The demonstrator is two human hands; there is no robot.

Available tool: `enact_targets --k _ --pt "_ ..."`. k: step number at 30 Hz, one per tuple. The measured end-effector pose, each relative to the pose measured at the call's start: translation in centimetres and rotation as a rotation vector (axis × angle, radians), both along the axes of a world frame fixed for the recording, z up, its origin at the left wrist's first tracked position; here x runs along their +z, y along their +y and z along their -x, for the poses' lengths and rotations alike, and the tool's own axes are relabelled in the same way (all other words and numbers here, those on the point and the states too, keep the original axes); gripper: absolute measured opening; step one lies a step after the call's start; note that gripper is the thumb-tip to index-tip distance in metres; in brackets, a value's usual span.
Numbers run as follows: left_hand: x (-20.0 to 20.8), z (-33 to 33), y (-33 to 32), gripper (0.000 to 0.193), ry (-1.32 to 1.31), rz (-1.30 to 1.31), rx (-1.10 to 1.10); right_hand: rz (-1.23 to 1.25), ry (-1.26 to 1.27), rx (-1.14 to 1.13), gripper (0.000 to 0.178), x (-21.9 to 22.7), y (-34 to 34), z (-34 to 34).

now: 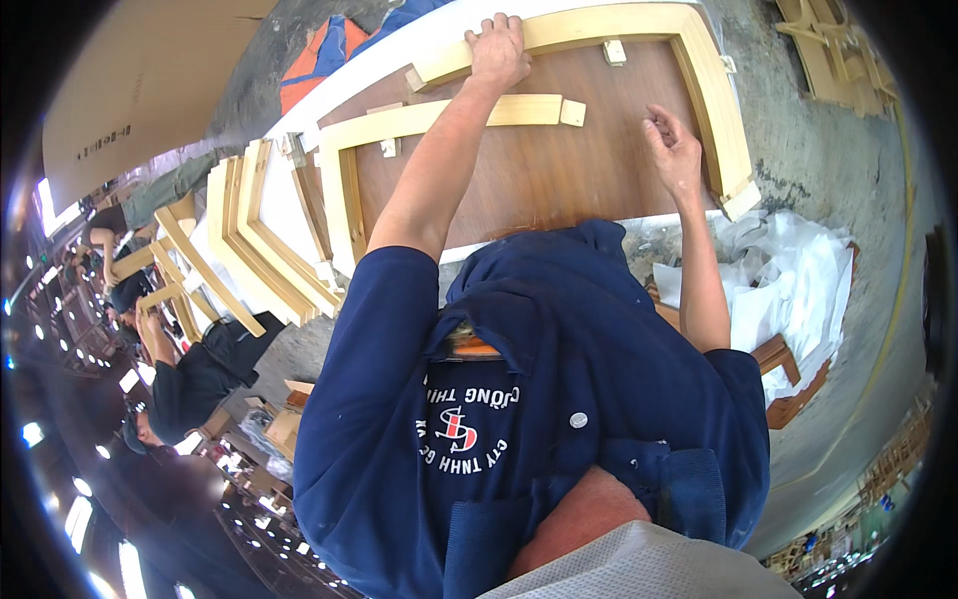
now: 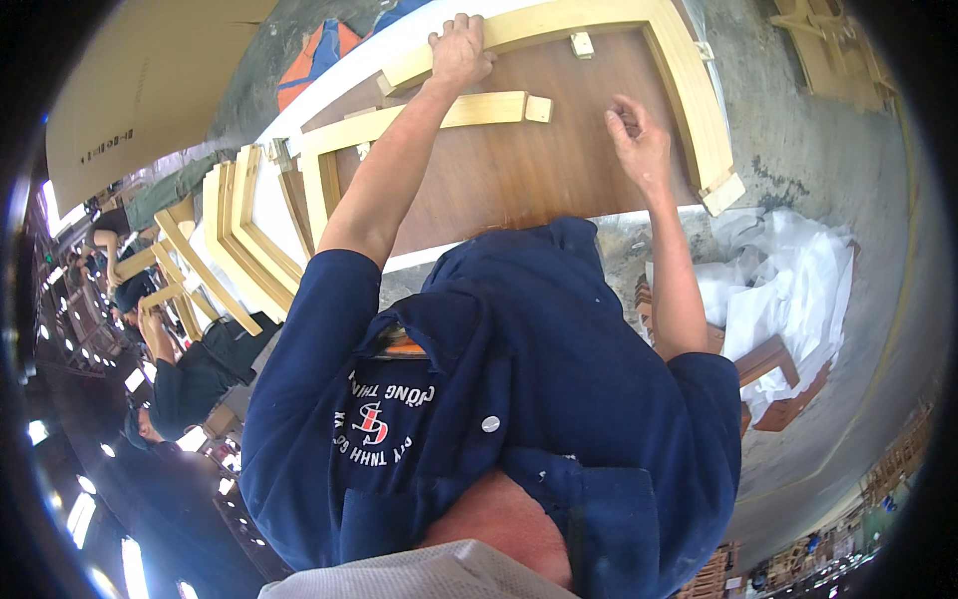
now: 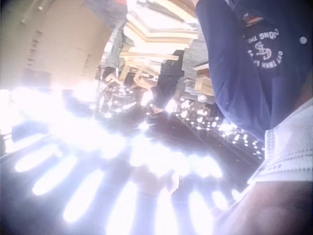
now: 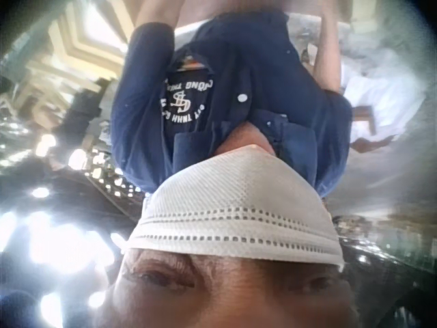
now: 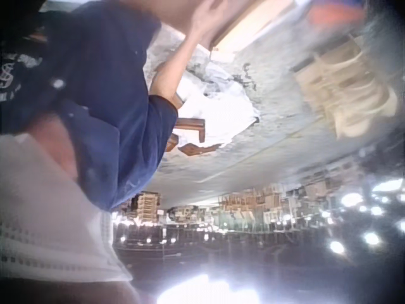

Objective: The person assembles light-colored wooden frames by hand, picking up corner pieces and joining them into rectangular shapes. They repeatedly pick up, align, and stack the frames on a workbench in a workshop setting.

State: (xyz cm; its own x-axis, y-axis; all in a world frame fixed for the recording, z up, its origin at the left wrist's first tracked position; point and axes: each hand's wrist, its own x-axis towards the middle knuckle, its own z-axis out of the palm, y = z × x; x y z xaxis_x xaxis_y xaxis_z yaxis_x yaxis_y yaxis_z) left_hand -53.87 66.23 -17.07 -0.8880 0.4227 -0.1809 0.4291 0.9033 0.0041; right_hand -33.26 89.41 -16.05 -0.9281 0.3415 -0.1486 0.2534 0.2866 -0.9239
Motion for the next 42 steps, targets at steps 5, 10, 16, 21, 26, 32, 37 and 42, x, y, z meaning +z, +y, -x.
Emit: enact_targets --k 5,10,16,21,26,32,37,42 --pt "0.5 -0.6 0.1 0.069 0.049 -0.008 -0.002 0.430 -0.045 -0.086 0.038 0.4 -1.0 4.8" --pt "4.9 -1.5 -0.3 0.063 0.150 -0.099 -0.006 0.984 -0.105 -0.196 0.074 -1.1 -0.2 10.6" --pt "9.7 -7.5 -3.3 0.047 0.394 -0.232 -0.018 1.381 -0.135 -0.378 0.088 5.3 -2.9 14.4" --pt "15.9 -15.0 -17.3 0.055 -0.009 -0.872 0.133 0.955 0.183 -0.224 0.044 11.5 -11.0 8.0" --pt "7.3 -17.0 -40.9 0.066 0.358 -0.422 0.936 0.797 0.367 -0.117 0.036 15.6 -17.3 3.5" --pt "-6.6 -17.7 -55.1 0.056 -0.007 -0.305 0.901 0.734 0.178 0.144 0.031 17.7 -28.8 2.4" --pt "1.5 -18.7 -54.8 0.041 0.129 -0.603 0.734 0.860 0.224 0.481 0.049 18.9 -35.0 3.0" --pt "19.2 -25.9 -45.1 0.051 0.035 -0.911 0.663 0.891 0.197 0.659 0.065 20.5 -40.2 4.8"
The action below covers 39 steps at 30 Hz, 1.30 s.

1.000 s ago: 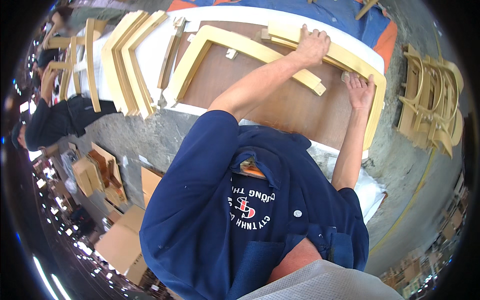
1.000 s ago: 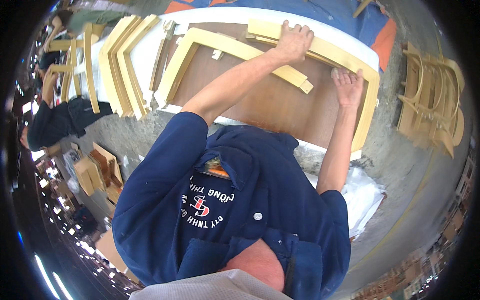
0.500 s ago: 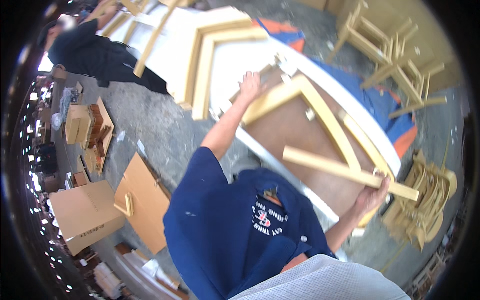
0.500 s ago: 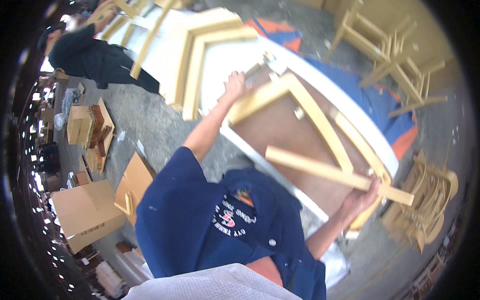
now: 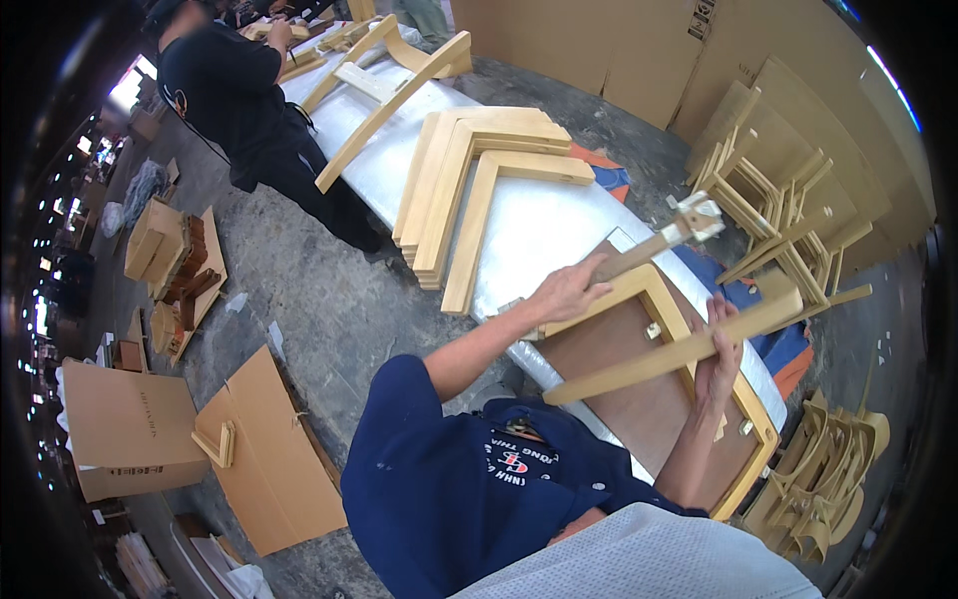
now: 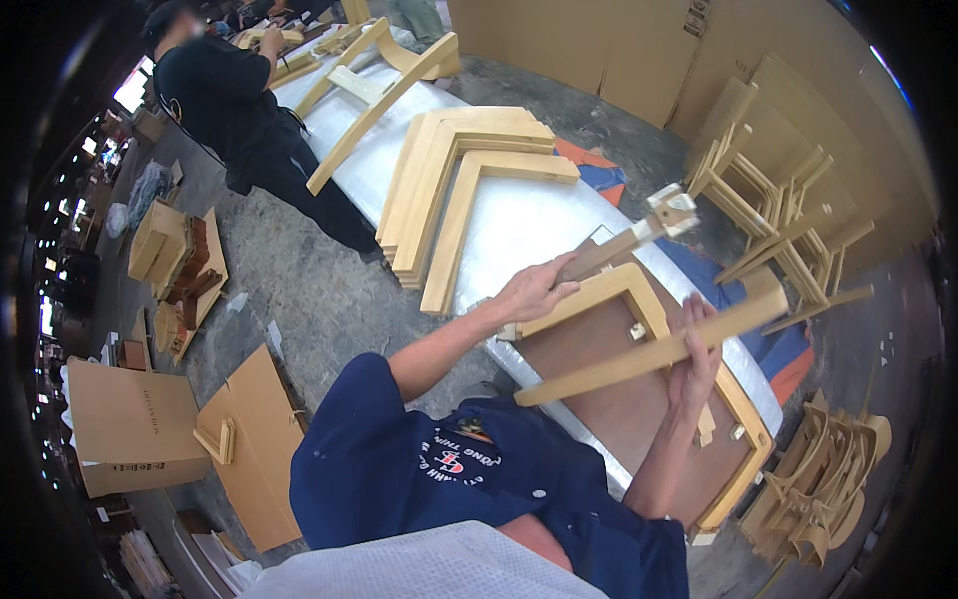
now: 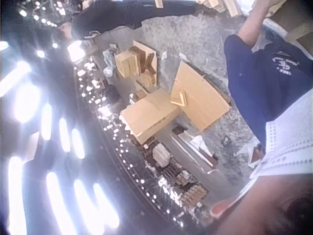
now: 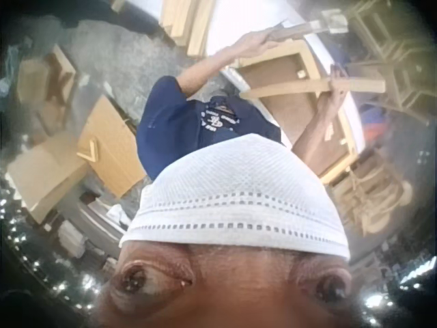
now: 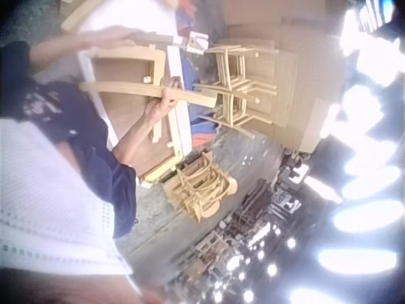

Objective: The person assembles light-colored wooden frames by hand, picking up corner pieces and joining them into rectangular shapes. They repeatedly pick up, align, and stack the frames on a workbench in a workshop setting.

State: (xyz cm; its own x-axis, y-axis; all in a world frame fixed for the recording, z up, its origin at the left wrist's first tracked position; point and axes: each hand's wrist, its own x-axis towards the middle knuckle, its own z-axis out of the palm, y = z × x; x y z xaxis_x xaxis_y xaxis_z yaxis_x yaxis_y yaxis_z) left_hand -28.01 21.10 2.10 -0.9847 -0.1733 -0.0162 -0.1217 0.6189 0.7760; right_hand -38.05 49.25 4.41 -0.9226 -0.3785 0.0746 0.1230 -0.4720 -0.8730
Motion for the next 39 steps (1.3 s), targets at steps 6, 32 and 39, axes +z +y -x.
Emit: enact_targets --k 6,32,39 --pt "1.3 -2.9 8.4 0.052 0.351 -0.161 -0.043 0.100 0.040 0.171 0.071 2.1 -1.8 0.3" --pt "0.4 0.2 19.5 0.055 0.252 -0.458 -0.398 -0.025 0.129 -0.087 0.055 2.8 10.1 0.2" --pt "-15.8 7.8 17.5 0.055 -0.347 -0.774 0.522 -0.148 0.358 -0.363 0.047 2.8 17.2 -1.5"
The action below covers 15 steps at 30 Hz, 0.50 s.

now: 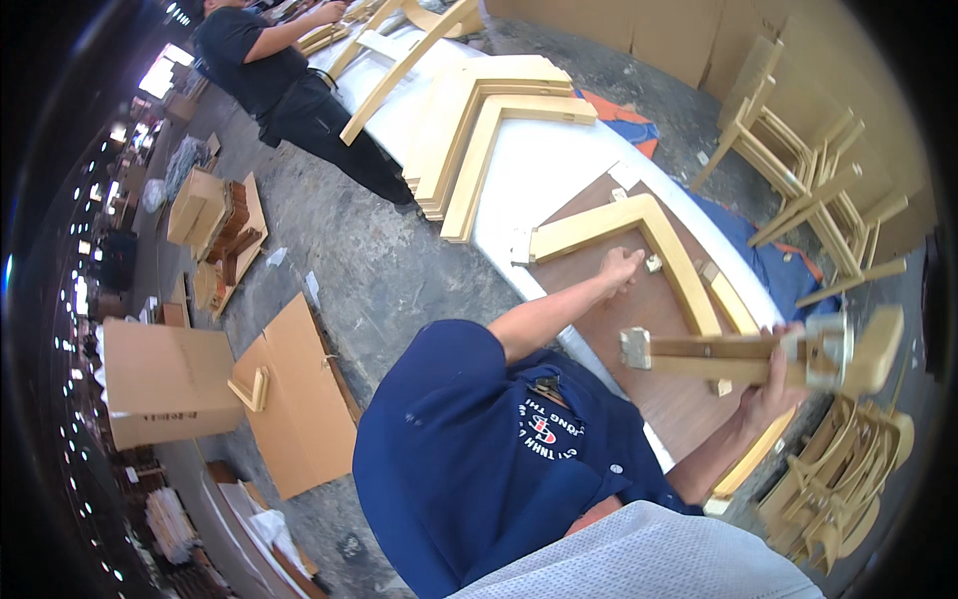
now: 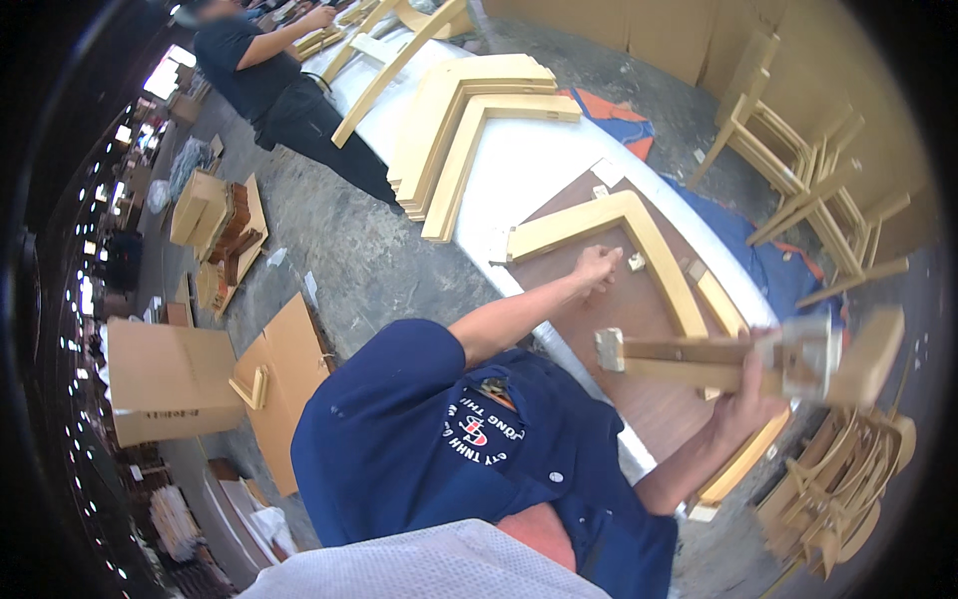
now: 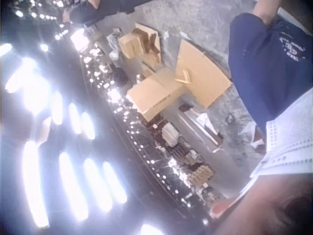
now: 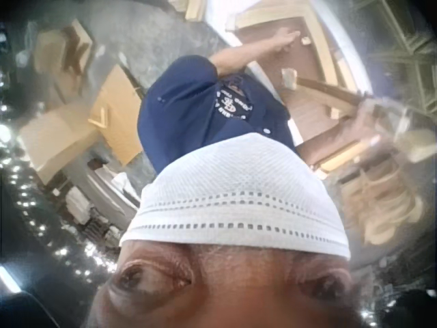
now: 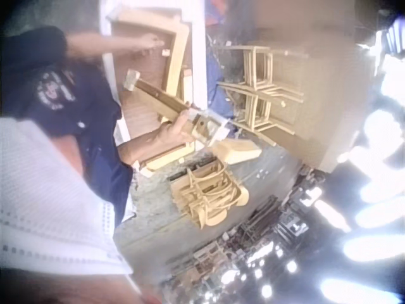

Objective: The person assembles light-colored wooden frames by hand, picking up corner pieces and joining them into rectangular shapes. They repeatedly pick up, align, and stack the frames on a workbench in a workshop setting.

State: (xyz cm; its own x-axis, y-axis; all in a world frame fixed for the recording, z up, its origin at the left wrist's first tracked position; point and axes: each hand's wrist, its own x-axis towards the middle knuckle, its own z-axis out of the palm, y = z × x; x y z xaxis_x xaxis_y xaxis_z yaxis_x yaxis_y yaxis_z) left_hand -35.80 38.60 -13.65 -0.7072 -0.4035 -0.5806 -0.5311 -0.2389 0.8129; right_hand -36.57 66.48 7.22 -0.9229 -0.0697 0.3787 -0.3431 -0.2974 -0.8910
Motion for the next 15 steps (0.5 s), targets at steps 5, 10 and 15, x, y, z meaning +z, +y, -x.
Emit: enact_targets --k 5,10,15 --pt "-3.0 9.0 3.9 0.080 -0.213 0.139 0.201 -0.144 0.190 -0.170 0.056 -1.5 4.4 -0.6" --pt "-3.1 14.0 5.5 0.091 -0.427 0.466 0.310 -0.487 0.162 -0.342 0.066 -2.2 5.8 -0.7" --pt "-3.6 15.0 5.7 0.090 -0.426 0.526 0.297 -0.358 0.003 -0.232 0.066 -5.8 7.7 -0.6"
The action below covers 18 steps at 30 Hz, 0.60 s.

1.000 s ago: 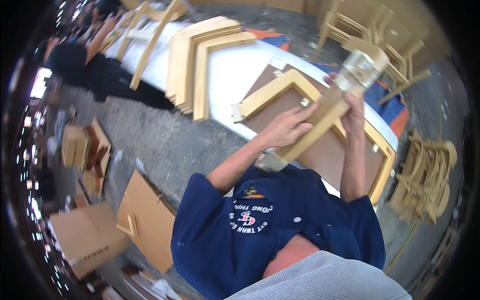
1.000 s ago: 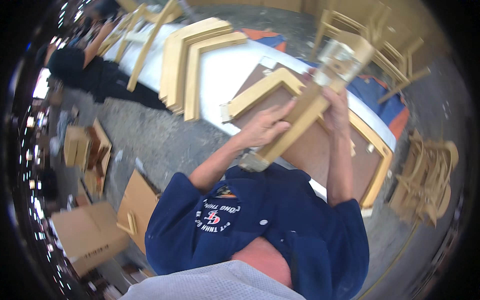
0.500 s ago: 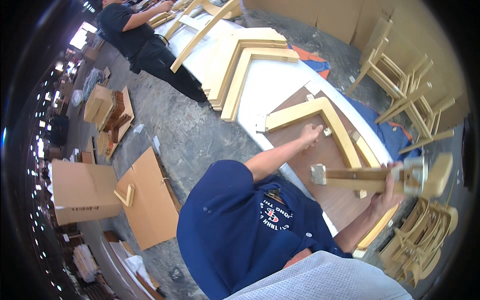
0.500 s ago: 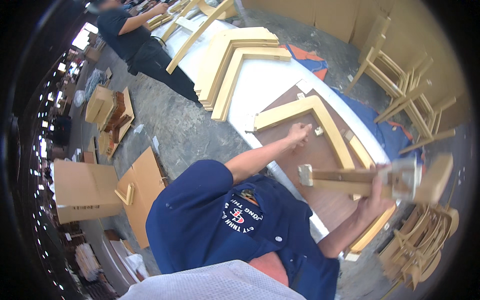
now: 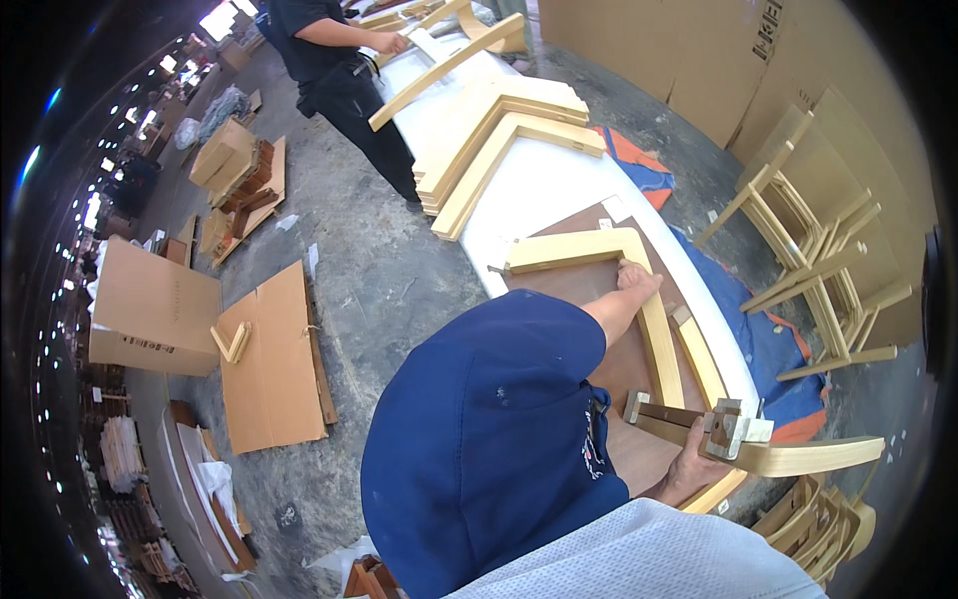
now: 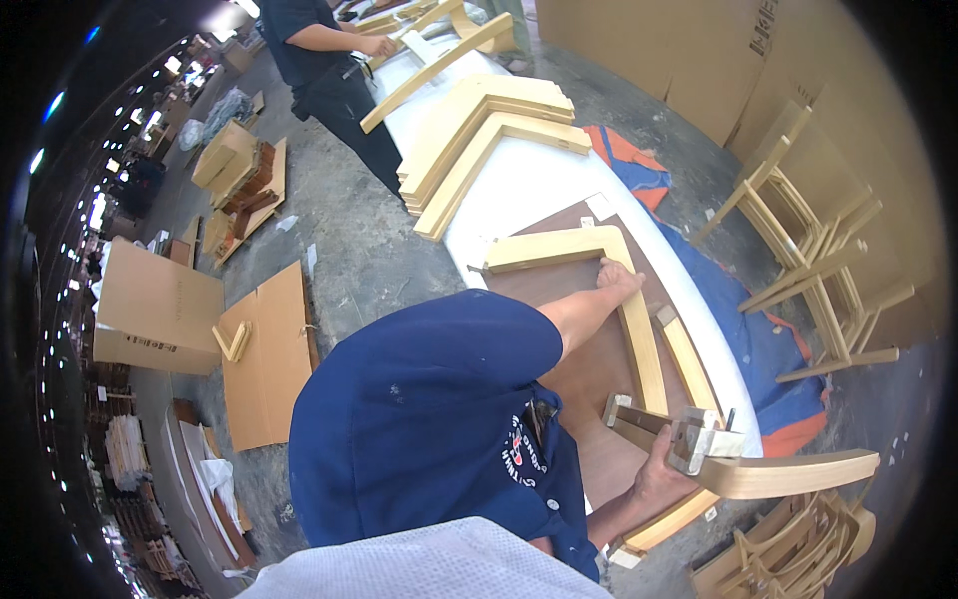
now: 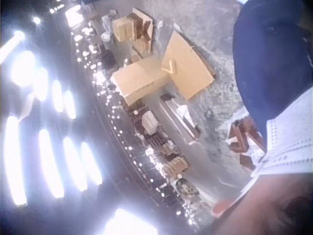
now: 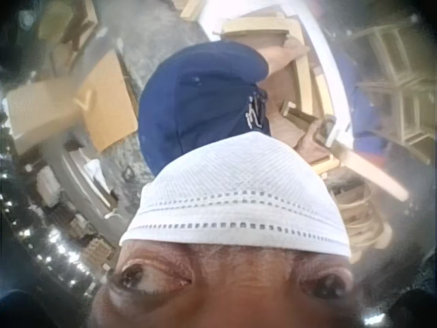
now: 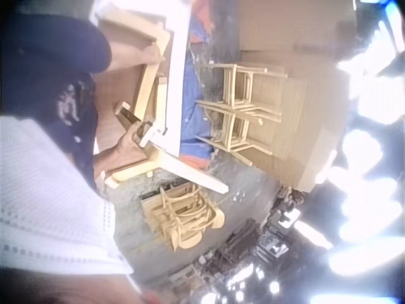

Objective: The person assembles light-colored wooden frames by hand, picking up corner pieces and joining them into rectangular shapes. They repeatedly pick up, align, and stack the frames on a workbench in a workshop setting.

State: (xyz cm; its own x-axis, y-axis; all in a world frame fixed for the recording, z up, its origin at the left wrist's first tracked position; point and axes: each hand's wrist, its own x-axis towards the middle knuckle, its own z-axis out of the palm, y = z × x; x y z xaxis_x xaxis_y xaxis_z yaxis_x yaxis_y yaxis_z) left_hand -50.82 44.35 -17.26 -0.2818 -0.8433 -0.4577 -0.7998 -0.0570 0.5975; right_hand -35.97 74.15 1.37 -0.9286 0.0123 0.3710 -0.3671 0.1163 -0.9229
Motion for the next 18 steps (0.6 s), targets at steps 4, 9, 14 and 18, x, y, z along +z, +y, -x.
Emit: enact_targets --k 4,9,14,18 --pt "1.8 -0.9 0.5 0.091 0.027 0.017 0.016 0.039 0.006 0.020 0.065 -0.2 0.5 0.4" --pt "5.3 -1.6 0.8 0.080 0.420 0.382 0.195 0.132 0.002 0.182 0.056 -0.5 2.0 1.0" --pt "19.1 -2.7 1.7 0.064 1.198 0.025 -0.095 0.225 -0.026 0.215 0.049 -0.1 2.5 1.4" --pt "27.4 -6.3 -0.3 0.061 1.458 0.020 -0.398 0.292 -0.017 0.479 0.058 1.7 0.5 2.8"
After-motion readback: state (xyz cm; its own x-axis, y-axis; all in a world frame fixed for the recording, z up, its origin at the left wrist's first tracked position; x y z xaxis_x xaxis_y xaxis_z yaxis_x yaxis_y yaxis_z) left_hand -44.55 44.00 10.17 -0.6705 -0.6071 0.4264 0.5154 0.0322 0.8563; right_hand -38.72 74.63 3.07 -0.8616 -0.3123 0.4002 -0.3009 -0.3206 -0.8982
